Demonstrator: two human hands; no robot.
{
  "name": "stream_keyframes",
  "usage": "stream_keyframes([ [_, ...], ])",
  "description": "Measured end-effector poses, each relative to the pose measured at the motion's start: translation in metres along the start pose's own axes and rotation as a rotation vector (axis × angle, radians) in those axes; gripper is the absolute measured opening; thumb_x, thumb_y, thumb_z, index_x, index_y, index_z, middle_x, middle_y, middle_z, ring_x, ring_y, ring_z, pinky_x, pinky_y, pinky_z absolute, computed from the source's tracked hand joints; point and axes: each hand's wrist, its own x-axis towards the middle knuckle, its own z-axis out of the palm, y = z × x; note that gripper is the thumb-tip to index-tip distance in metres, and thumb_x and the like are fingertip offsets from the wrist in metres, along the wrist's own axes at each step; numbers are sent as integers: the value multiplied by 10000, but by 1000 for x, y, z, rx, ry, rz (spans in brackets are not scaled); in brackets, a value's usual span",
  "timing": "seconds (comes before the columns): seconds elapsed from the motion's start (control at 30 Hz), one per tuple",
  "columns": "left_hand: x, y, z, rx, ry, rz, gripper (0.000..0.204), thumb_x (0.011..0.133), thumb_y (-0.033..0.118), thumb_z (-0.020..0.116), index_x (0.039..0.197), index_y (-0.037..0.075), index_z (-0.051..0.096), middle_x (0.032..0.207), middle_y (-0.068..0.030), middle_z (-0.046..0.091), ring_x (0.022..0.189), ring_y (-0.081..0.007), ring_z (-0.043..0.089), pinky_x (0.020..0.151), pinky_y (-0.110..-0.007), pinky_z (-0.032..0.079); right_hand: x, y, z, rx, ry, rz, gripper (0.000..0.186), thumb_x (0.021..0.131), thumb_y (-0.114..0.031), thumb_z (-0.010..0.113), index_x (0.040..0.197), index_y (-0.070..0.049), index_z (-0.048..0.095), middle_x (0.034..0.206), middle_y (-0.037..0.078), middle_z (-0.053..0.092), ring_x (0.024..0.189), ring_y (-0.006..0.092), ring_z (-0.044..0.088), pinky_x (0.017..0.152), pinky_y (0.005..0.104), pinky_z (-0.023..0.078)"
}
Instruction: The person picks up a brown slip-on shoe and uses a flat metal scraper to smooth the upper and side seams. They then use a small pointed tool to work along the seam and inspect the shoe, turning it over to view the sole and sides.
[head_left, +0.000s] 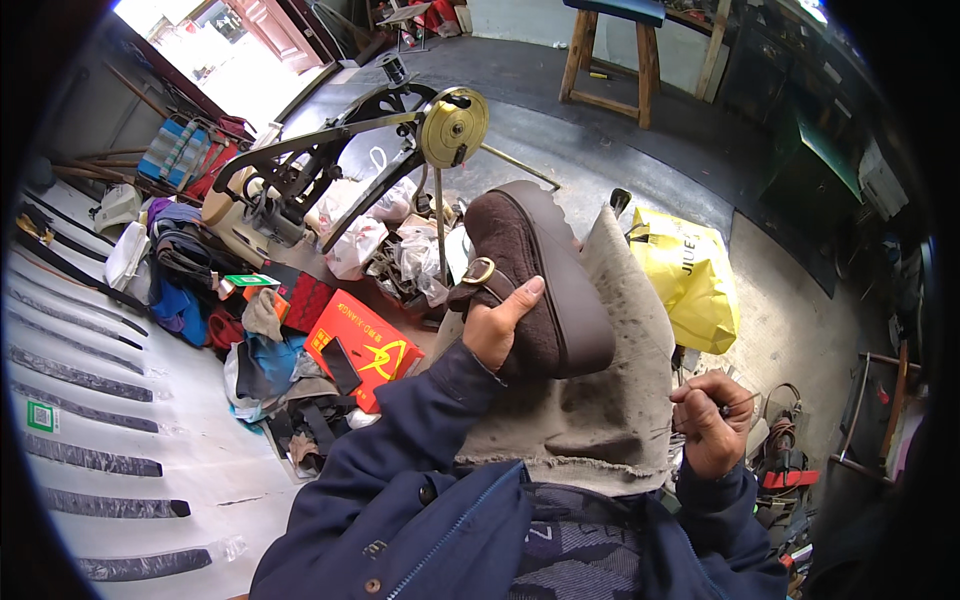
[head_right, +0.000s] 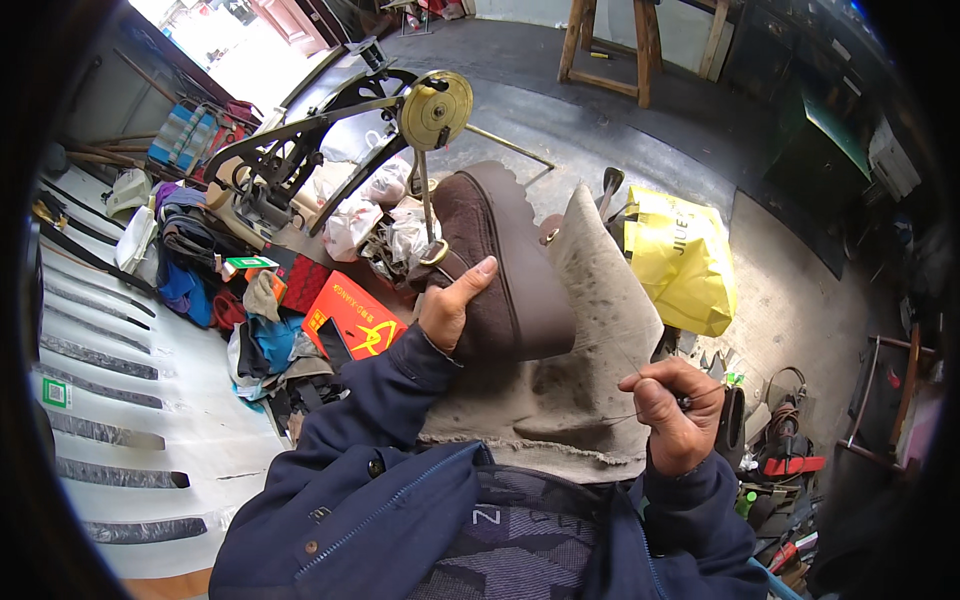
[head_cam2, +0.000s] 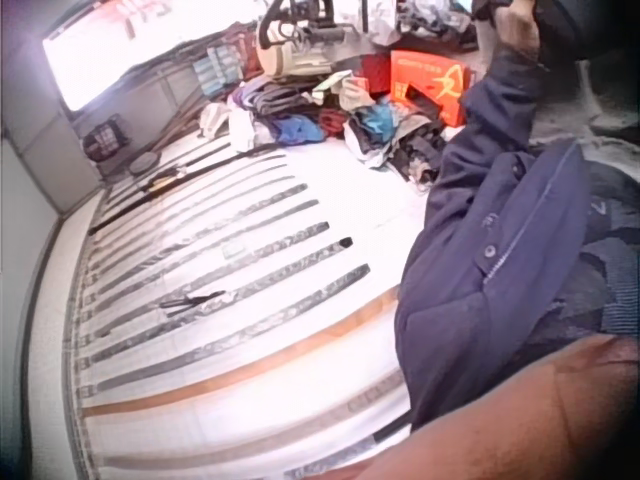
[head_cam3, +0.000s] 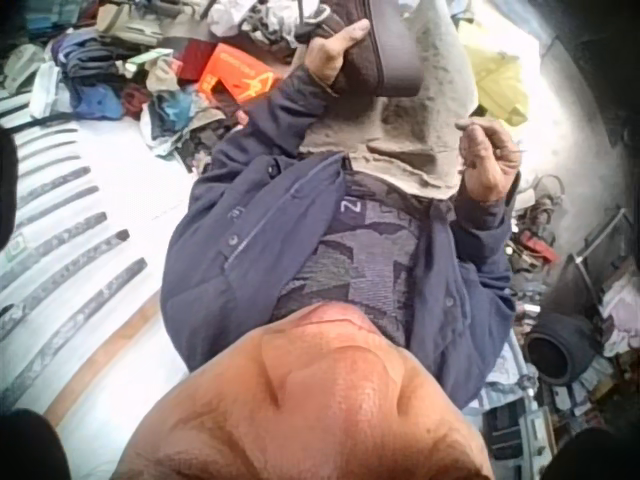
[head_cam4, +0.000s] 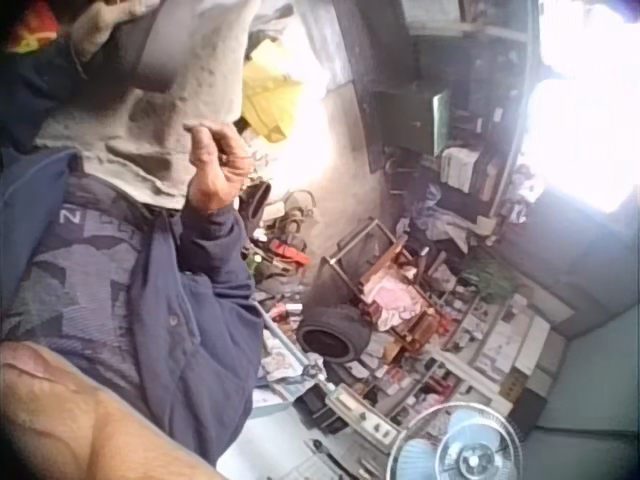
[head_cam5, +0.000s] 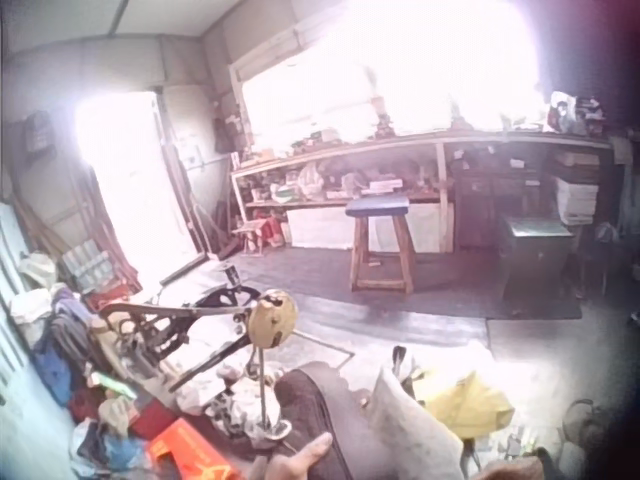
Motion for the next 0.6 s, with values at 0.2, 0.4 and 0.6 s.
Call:
stream_keyframes([
  [0.2,18,-9,7,-29,127,-38,321,1013,206,623,1191,-54,684,1109,-98,734,986,-147,692,903,-279,537,1,-23,-38,229,88,-428,114,1000,-65,582,966,43,587,623,22,495,426,41,273,400,242,250],
  [0.4,41,-18,-17,-255,207,-110,401,977,304,657,1024,-87,737,1002,-112,758,905,-132,704,846,-262,533,-3,-78,-89,293,-79,-663,165,1074,-146,511,995,-1,521,558,-34,298,392,39,208,362,240,182],
  [0.6,61,-6,-28,-786,135,-78,351,993,226,612,1163,-78,665,1140,-146,708,1000,-224,697,947,-343,552,-22,-50,-55,322,-412,-466,266,938,-131,674,751,37,584,471,13,426,329,88,321,306,265,209],
])
